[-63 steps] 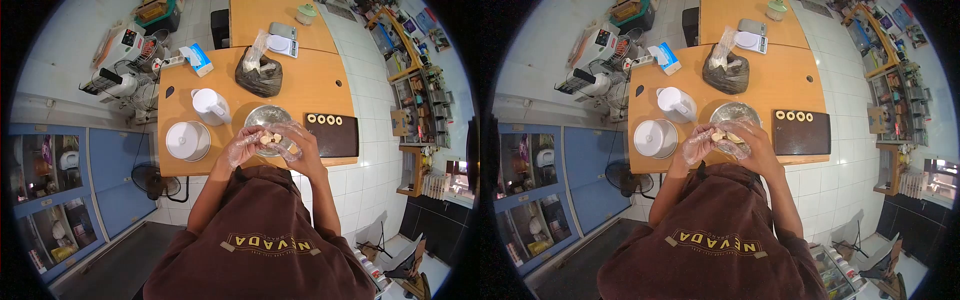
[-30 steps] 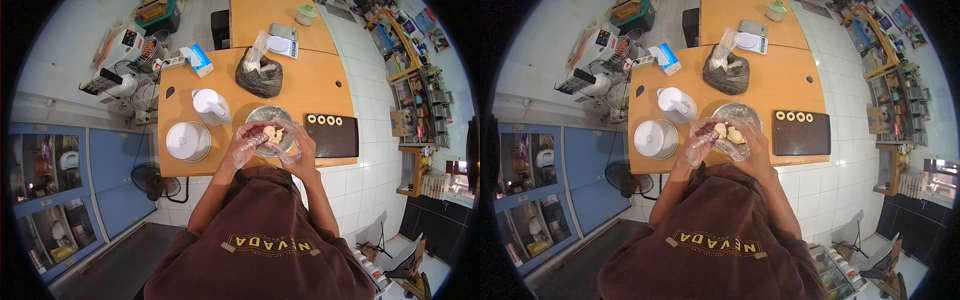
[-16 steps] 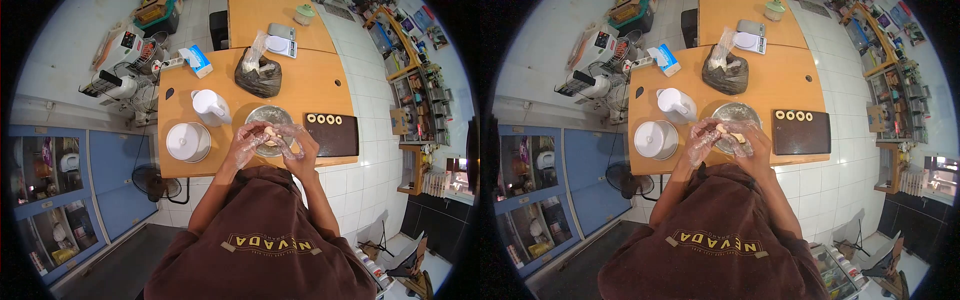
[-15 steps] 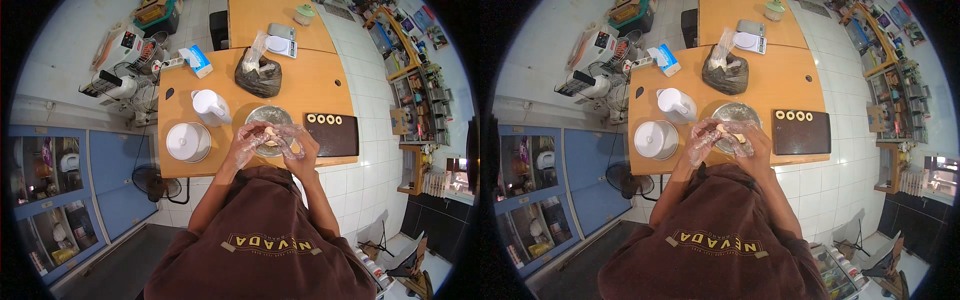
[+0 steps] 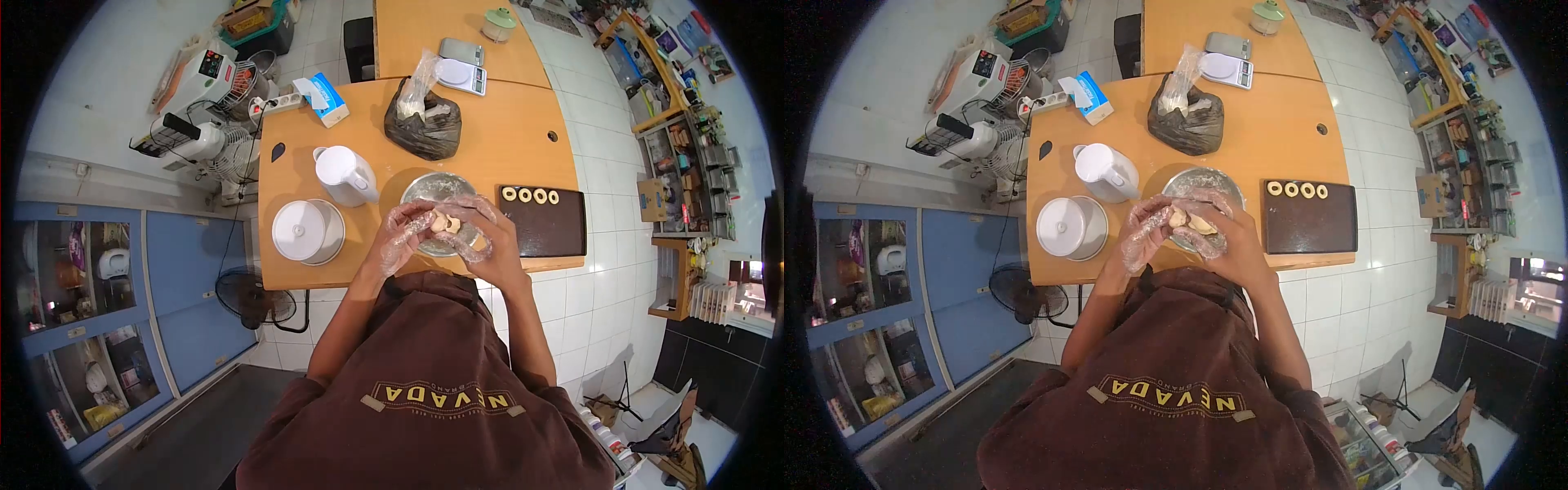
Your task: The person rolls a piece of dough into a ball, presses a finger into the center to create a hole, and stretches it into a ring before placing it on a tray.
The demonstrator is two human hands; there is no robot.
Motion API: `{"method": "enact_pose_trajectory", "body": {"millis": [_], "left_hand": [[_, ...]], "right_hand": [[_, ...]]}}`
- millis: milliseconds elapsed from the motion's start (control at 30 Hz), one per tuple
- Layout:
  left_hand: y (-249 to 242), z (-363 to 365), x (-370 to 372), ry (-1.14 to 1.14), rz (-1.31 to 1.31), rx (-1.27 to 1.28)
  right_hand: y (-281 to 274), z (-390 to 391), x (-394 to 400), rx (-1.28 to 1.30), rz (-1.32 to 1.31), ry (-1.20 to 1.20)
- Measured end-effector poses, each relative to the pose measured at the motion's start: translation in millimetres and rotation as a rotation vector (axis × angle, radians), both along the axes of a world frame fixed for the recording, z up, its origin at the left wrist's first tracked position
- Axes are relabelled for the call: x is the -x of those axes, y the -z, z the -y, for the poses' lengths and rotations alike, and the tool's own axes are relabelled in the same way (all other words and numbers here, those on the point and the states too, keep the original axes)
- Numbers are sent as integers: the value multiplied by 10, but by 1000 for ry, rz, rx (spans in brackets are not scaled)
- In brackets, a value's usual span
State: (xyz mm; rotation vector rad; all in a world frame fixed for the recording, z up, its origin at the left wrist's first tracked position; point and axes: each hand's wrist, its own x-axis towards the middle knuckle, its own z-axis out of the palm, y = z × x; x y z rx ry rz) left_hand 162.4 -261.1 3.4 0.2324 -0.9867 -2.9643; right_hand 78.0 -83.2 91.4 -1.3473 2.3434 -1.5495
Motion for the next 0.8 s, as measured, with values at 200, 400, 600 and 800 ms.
{"method": "enact_pose_trajectory", "body": {"millis": [200,400,600,800], "left_hand": [[75,33,0,15,-32,104],[35,31,2,27,-19,176],[-63,3,24,23,-43,145],[-139,-40,58,-93,-50,157]], "right_hand": [[85,-72,11,-61,21,34],[111,-70,-18,-28,-3,97],[83,-45,-36,23,-2,118],[71,-44,-47,61,22,155]]}}
